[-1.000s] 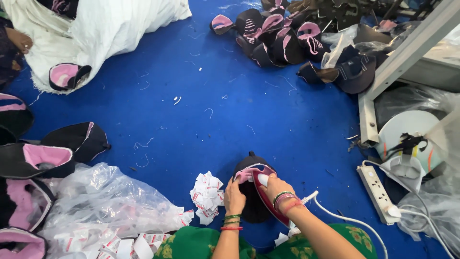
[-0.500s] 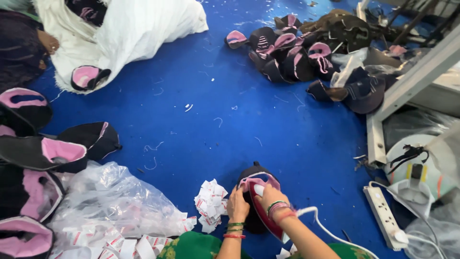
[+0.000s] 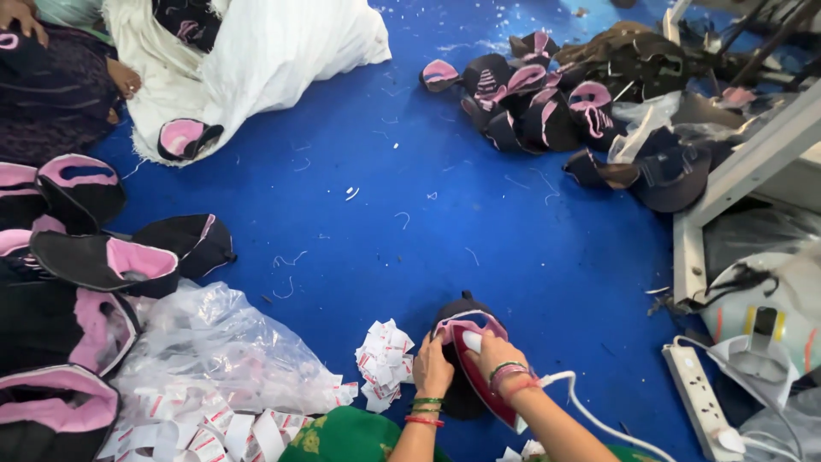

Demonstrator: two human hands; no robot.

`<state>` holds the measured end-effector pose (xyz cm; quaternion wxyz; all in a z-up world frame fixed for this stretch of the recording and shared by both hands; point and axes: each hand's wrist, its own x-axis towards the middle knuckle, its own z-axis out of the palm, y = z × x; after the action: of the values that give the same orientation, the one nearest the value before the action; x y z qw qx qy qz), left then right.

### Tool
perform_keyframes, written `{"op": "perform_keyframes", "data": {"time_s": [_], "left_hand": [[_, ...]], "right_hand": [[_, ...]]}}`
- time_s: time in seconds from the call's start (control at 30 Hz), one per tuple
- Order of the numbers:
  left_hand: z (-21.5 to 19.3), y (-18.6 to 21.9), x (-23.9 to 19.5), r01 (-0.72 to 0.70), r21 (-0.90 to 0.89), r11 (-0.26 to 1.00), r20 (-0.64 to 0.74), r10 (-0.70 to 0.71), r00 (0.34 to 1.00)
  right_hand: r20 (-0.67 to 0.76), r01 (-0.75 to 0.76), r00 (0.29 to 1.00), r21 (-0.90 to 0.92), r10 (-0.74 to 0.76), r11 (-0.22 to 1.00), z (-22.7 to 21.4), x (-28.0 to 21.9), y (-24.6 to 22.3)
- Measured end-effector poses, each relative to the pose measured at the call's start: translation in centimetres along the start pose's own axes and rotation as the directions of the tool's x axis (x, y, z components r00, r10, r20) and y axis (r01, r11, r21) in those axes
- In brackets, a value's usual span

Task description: Ironing brand labels onto shoe components.

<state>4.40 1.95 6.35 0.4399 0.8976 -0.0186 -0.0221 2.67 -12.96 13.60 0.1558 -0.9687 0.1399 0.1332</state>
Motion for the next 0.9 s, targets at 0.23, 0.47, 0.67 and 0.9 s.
{"op": "perform_keyframes", "data": {"time_s": [0.23,0.47,0.67,0.9], "left_hand": [[0.8,-1.9,-0.1,0.006,0.054,0.999,-0.01,-0.006,1.0],[1.5,-2.6,-0.3,-0.041,0.077,0.996,-0.017,0.042,0.999],[2.3,-2.6,0.2,-0.019,0.101,0.995,0.009,0.019,1.0],[5.6,-6.0,1.4,-0.129,0.146,0.981,-0.027,0.134,0.991]], "right_hand": [[-0.004,0.004,1.0,0.037,-0.004,0.999,-0.3,-1.8,-0.5],[0.061,0.051,0.997,-0.149,-0.042,0.988,-2.0,-3.4,0.7],[0.029,0.016,1.0,-0.129,-0.012,0.992,-1.0,-0.9,-0.1],[-0.047,-0.025,0.999,-0.002,0.025,1.0,-0.2,2.9,-0.2]]}}
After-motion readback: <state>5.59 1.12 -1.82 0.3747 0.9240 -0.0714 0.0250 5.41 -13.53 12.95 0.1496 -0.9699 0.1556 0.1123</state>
